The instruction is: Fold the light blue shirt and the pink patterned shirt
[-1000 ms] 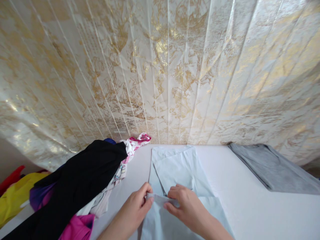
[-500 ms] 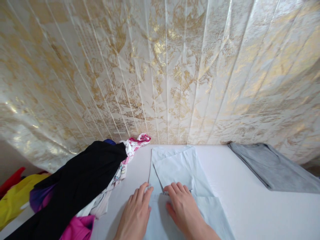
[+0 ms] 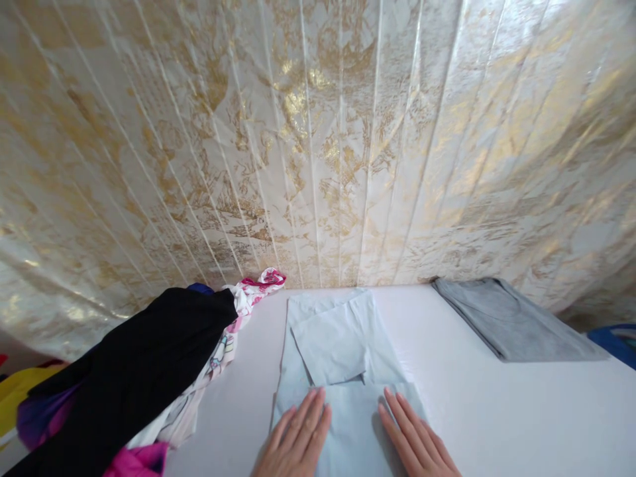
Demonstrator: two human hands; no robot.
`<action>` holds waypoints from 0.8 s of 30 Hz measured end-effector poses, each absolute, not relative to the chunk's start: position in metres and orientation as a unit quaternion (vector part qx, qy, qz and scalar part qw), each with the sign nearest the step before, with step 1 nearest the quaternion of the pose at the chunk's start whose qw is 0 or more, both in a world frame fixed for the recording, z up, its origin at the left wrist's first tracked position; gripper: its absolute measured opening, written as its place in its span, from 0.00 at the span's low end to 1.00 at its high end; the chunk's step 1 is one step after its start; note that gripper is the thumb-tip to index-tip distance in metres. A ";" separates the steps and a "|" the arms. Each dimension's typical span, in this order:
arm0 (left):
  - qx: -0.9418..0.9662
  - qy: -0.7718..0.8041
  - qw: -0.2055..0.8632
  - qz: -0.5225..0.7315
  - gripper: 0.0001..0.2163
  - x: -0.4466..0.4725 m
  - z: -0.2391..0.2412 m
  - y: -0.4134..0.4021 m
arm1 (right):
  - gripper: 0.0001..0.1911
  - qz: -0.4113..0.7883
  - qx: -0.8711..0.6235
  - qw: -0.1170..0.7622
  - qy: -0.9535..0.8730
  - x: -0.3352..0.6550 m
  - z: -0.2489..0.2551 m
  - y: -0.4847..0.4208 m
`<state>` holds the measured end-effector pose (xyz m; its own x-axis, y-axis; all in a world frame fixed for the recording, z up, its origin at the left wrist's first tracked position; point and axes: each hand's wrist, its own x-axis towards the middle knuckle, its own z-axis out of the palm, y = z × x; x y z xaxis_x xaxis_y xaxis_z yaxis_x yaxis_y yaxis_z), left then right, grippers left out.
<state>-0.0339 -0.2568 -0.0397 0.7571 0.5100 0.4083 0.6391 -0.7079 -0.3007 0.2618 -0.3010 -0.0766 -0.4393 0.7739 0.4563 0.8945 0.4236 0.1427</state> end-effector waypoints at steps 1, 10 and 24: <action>-0.913 -0.315 0.211 -0.148 0.26 -0.031 -0.045 -0.258 | 0.42 -0.188 -0.502 0.158 -0.829 0.265 -0.077 -0.302; -0.927 -0.332 0.104 -0.139 0.35 -0.038 -0.029 -0.253 | 0.43 -0.120 -0.518 0.200 -0.823 0.280 -0.046 -0.300; -0.939 -0.335 -0.023 -0.071 0.36 -0.004 -0.026 -0.225 | 0.25 0.014 -0.469 0.212 -0.857 0.244 -0.020 -0.230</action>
